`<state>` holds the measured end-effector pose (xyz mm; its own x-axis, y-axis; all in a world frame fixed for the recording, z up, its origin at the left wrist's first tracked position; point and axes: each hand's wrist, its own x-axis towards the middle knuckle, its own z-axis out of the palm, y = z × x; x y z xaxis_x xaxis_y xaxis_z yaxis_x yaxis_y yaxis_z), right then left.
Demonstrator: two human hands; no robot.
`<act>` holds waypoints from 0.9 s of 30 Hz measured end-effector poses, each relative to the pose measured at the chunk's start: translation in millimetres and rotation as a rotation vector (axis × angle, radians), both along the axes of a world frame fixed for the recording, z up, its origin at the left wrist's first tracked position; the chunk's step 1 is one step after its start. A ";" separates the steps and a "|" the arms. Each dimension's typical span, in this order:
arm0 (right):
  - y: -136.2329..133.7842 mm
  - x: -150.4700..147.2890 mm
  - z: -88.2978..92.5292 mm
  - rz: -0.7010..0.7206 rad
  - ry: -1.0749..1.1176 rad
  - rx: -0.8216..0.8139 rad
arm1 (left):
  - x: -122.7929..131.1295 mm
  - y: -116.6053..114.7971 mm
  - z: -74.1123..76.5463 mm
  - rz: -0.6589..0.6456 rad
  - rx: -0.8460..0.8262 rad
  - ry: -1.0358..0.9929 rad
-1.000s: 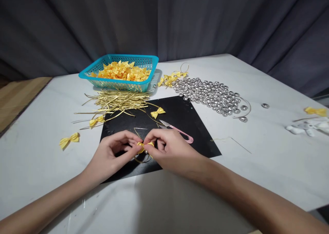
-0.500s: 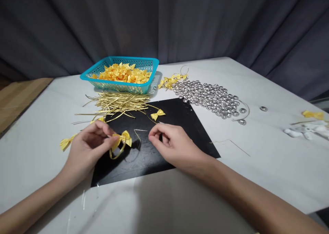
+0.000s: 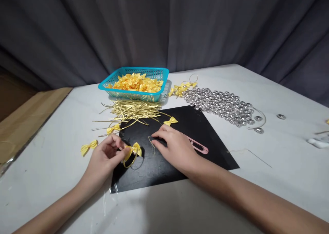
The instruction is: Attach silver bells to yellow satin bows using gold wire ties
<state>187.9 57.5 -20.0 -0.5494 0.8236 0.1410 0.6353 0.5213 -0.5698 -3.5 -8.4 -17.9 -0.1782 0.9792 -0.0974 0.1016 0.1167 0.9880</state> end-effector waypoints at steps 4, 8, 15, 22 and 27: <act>0.7 -4.7 1.5 -0.003 -0.071 0.040 | -0.8 -0.3 -1.7 -0.048 0.000 0.034; -3.6 -6.4 0.6 0.006 -0.181 0.108 | -1.2 -0.4 -4.7 -0.062 0.020 0.047; -4.4 -7.2 2.1 0.071 -0.302 0.195 | 1.0 0.7 -4.9 -0.077 0.034 0.113; -14.0 15.1 6.8 0.131 -0.352 0.308 | 4.0 1.3 -6.1 -0.091 0.010 0.221; -38.8 31.4 2.0 0.171 -0.406 0.433 | 2.4 1.2 -5.5 -0.127 -0.006 0.245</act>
<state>219.4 18.8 -17.9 -0.7483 0.6340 0.1950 0.6442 0.7647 -0.0140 -1.1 -7.2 -23.4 -0.0733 0.9947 -0.0719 0.3515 0.0933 0.9315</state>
